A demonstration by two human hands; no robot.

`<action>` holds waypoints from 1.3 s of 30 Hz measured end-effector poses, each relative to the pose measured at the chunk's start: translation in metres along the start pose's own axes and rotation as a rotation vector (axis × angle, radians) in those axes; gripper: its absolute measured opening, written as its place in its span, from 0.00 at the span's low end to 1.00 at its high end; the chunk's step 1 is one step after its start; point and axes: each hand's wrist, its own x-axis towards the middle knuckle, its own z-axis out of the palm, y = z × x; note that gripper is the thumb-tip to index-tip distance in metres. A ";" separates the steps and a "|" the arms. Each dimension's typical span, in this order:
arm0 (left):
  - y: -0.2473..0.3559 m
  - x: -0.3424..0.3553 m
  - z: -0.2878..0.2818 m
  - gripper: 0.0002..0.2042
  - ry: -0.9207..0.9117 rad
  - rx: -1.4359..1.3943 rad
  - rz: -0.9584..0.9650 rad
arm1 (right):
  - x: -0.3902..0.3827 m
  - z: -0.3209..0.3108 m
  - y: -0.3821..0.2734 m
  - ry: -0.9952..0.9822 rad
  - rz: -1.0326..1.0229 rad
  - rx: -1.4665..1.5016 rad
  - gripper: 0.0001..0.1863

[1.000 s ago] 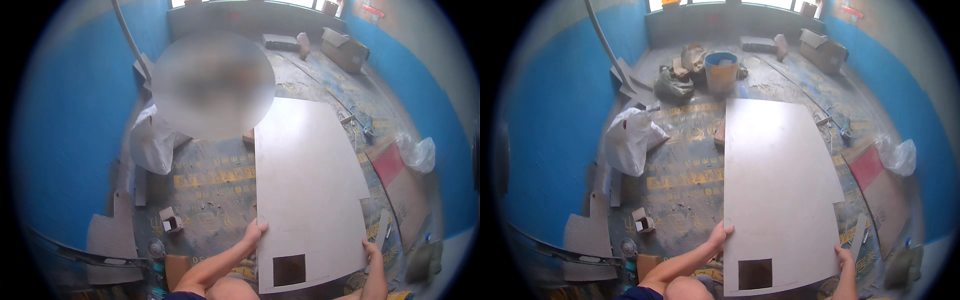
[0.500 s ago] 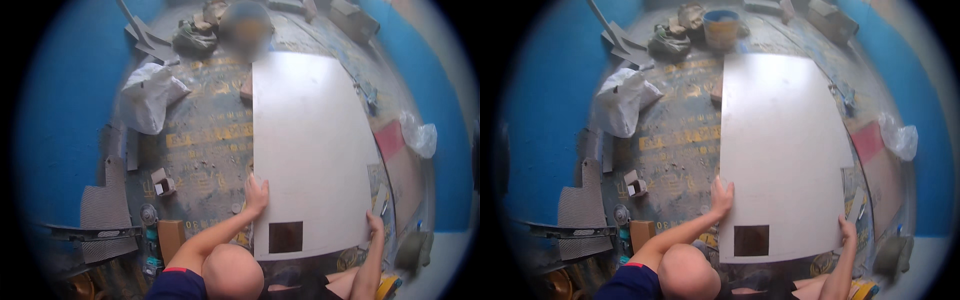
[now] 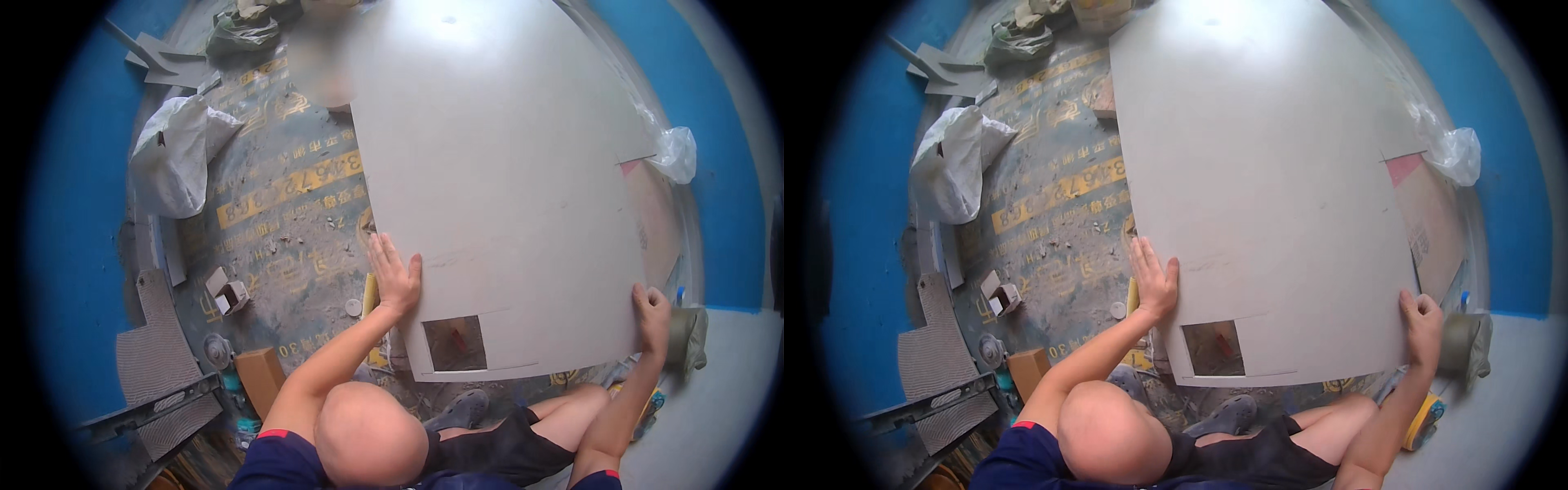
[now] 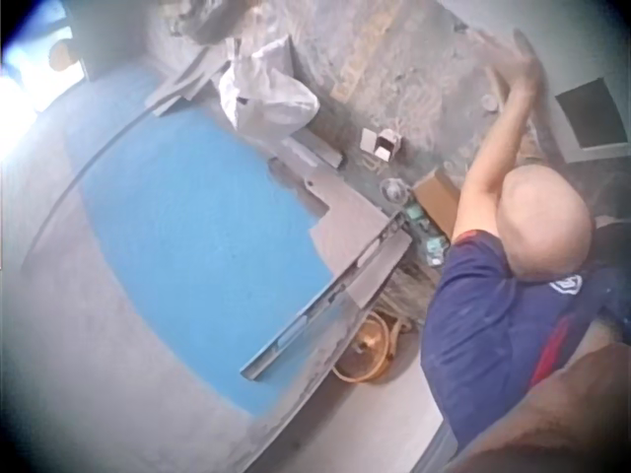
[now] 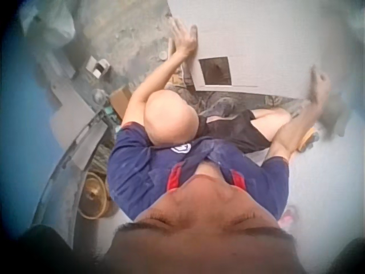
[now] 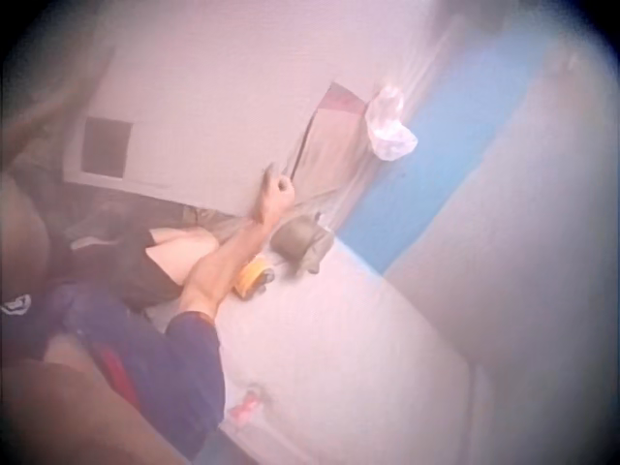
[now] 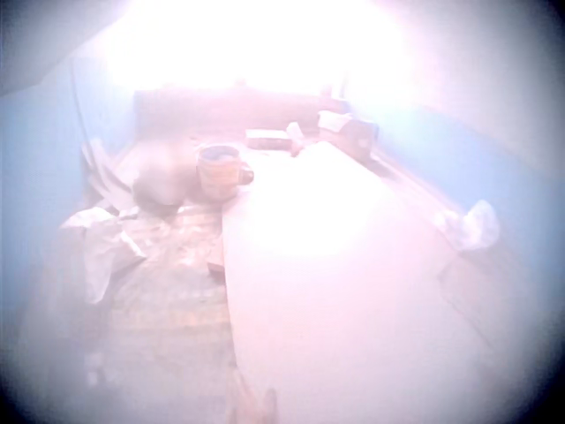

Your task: The person uses a power saw to cut a rectangular section and other smaller pieces out of a tile while it sits on a workspace on the floor.

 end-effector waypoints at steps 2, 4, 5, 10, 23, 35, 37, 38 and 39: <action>0.002 0.000 -0.001 0.41 -0.014 -0.030 -0.001 | -0.012 -0.009 -0.016 -0.005 -0.017 0.007 0.23; 0.003 0.002 -0.001 0.41 -0.014 -0.049 0.004 | -0.023 -0.013 -0.035 -0.002 -0.058 0.006 0.22; 0.003 0.002 0.000 0.40 -0.012 -0.057 0.008 | -0.030 -0.014 -0.044 0.000 -0.077 0.001 0.22; 0.003 0.001 0.002 0.39 -0.003 -0.072 0.030 | -0.064 -0.018 -0.087 0.039 -0.099 -0.041 0.19; -0.008 -0.005 0.013 0.35 -0.008 -0.080 0.172 | -0.153 -0.038 -0.165 -0.155 -0.234 -0.275 0.18; 0.082 0.112 -0.140 0.34 -0.112 -0.276 0.329 | -0.217 -0.013 -0.249 -0.188 -0.609 -0.323 0.12; 0.170 0.167 -0.242 0.31 0.188 -0.304 0.565 | -0.223 0.000 -0.240 -0.203 -0.629 -0.215 0.10; 0.203 0.183 -0.275 0.29 0.365 -0.246 0.692 | -0.226 0.000 -0.240 -0.211 -0.646 -0.200 0.10; 0.244 0.203 -0.296 0.30 0.490 -0.315 0.929 | -0.230 0.002 -0.240 -0.212 -0.655 -0.180 0.10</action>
